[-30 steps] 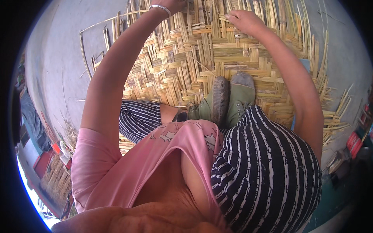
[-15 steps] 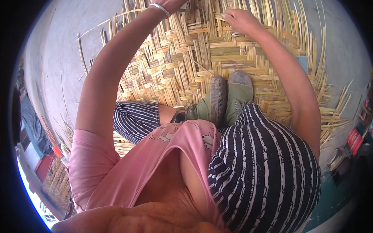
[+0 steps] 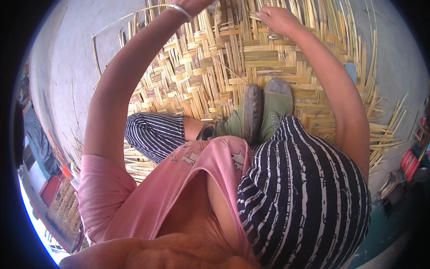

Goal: The person weaves a flat basket base by interlacing thin bamboo strips by hand. They repeatedly pull strips through the weave and press them down to tighten the pattern.

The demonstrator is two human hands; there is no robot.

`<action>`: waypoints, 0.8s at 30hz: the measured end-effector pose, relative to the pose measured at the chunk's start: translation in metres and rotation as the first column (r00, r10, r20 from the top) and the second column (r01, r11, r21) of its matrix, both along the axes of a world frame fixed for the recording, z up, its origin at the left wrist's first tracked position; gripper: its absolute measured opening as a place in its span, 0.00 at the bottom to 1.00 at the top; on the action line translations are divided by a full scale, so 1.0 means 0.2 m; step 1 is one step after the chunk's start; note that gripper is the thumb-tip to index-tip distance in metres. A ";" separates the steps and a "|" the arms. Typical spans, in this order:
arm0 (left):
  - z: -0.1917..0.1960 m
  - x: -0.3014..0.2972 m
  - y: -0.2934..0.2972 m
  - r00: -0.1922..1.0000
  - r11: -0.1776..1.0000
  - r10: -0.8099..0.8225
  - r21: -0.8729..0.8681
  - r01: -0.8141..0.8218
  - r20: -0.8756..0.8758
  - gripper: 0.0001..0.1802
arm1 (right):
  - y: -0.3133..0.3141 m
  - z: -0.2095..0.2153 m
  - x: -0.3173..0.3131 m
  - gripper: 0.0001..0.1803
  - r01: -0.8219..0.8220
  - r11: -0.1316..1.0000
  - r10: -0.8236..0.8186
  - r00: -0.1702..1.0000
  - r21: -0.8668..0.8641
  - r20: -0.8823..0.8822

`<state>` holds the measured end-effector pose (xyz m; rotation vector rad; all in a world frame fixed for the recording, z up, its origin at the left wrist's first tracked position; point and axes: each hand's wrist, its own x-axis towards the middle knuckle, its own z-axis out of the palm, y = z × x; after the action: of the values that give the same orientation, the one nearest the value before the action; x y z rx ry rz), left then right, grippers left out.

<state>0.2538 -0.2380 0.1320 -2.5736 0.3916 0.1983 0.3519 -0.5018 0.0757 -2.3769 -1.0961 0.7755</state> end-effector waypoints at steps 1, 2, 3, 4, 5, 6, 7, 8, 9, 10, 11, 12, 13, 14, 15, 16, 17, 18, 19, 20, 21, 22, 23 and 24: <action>0.04 0.01 -0.03 0.979 0.972 0.167 -0.146 -0.183 -0.117 0.12 | -0.03 -0.01 0.01 0.25 0.022 0.999 -0.022 1.000 -0.023 -0.016; 0.07 0.02 -0.04 0.917 0.892 0.305 -0.261 -0.370 -0.258 0.12 | -0.06 -0.03 0.03 0.25 0.043 0.998 -0.044 0.998 -0.047 -0.032; 0.05 -0.01 -0.01 0.897 0.854 0.355 -0.298 -0.426 -0.263 0.10 | -0.04 -0.03 0.03 0.24 0.045 0.998 -0.047 0.998 -0.047 -0.050; -0.02 -0.06 0.03 0.918 0.874 0.348 -0.287 -0.391 -0.190 0.11 | -0.02 -0.03 0.02 0.24 0.022 0.999 -0.022 1.000 -0.031 0.016; -0.12 -0.11 0.07 0.934 0.893 0.336 -0.274 -0.356 -0.117 0.11 | 0.00 -0.02 0.01 0.24 0.000 1.000 0.001 0.997 -0.016 0.083; -0.14 -0.13 0.06 0.949 0.912 0.312 -0.265 -0.313 -0.046 0.12 | -0.01 -0.02 0.01 0.24 -0.013 1.000 0.015 0.989 -0.010 0.150; -0.15 -0.11 0.05 0.930 0.896 0.354 -0.248 -0.367 -0.098 0.15 | -0.01 -0.06 0.05 0.24 -0.045 0.999 0.046 0.983 -0.009 0.180; -0.15 -0.09 0.05 0.938 0.911 0.334 -0.222 -0.347 -0.092 0.14 | -0.02 -0.12 0.12 0.24 -0.073 0.997 0.074 0.975 -0.014 0.212; -0.15 -0.09 0.05 0.942 0.923 0.323 -0.191 -0.334 -0.087 0.14 | -0.01 -0.13 0.14 0.24 -0.109 0.994 0.109 0.964 -0.014 0.241; -0.16 -0.08 0.05 0.947 0.934 0.311 -0.160 -0.321 -0.082 0.14 | -0.02 -0.15 0.15 0.24 -0.117 0.993 0.116 0.963 -0.011 0.242; -0.13 -0.07 0.04 0.952 0.940 0.289 -0.162 -0.301 -0.098 0.14 | -0.02 -0.14 0.15 0.24 -0.122 0.992 0.121 0.962 -0.010 0.244; -0.09 -0.05 0.02 0.958 0.945 0.265 -0.165 -0.281 -0.113 0.14 | -0.02 -0.13 0.15 0.24 -0.127 0.992 0.125 0.961 -0.009 0.246; -0.07 -0.04 0.01 0.962 0.951 0.241 -0.169 -0.260 -0.128 0.14 | -0.03 -0.13 0.15 0.24 -0.114 0.993 0.113 0.960 -0.011 0.256; -0.09 -0.04 0.02 0.975 0.963 0.201 -0.165 -0.215 -0.093 0.14 | -0.02 -0.13 0.15 0.24 -0.107 0.994 0.105 0.958 -0.009 0.268; -0.12 -0.05 0.05 0.985 0.973 0.161 -0.159 -0.168 -0.057 0.15 | -0.01 -0.12 0.14 0.25 -0.099 0.995 0.097 0.955 -0.006 0.279; -0.15 -0.05 0.07 0.993 0.981 0.120 -0.151 -0.122 -0.022 0.15 | -0.01 -0.11 0.14 0.24 -0.071 0.997 0.073 0.962 -0.018 0.262; -0.17 -0.05 0.09 0.993 0.981 0.116 -0.155 -0.120 -0.030 0.16 | 0.00 -0.07 0.12 0.24 -0.043 0.999 0.049 0.969 -0.032 0.242; -0.19 -0.05 0.11 0.993 0.980 0.113 -0.158 -0.118 -0.038 0.16 | 0.00 -0.04 0.10 0.25 -0.016 0.999 0.026 0.975 -0.046 0.223; -0.20 -0.05 0.13 0.993 0.980 0.112 -0.160 -0.118 -0.046 0.17 | 0.01 -0.06 0.11 0.25 -0.019 1.000 0.022 0.979 -0.015 0.205; -0.21 -0.06 0.13 0.997 0.985 0.074 -0.160 -0.071 0.010 0.17 | -0.01 -0.07 0.12 0.25 -0.017 1.000 0.014 0.982 0.014 0.189; -0.21 -0.08 0.14 0.997 0.987 0.037 -0.157 -0.026 0.066 0.18 | -0.02 -0.09 0.14 0.25 -0.016 0.999 0.008 0.985 0.044 0.173; -0.21 -0.08 0.15 0.993 0.988 0.000 -0.150 0.019 0.122 0.19 | -0.03 -0.10 0.16 0.24 -0.027 0.999 0.020 0.985 0.038 0.173; -0.19 -0.09 0.14 0.993 0.984 0.003 -0.175 0.018 0.120 0.19 | -0.03 -0.11 0.18 0.24 -0.040 0.999 0.034 0.985 0.034 0.170; -0.14 -0.09 0.11 0.993 0.980 0.006 -0.200 0.018 0.118 0.19 | -0.03 -0.11 0.19 0.24 -0.053 0.998 0.048 0.985 0.029 0.167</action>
<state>0.2358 -0.2151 0.1036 -2.7653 0.3926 0.0029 0.3891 -0.5077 0.0543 -2.4297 -1.2295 0.5791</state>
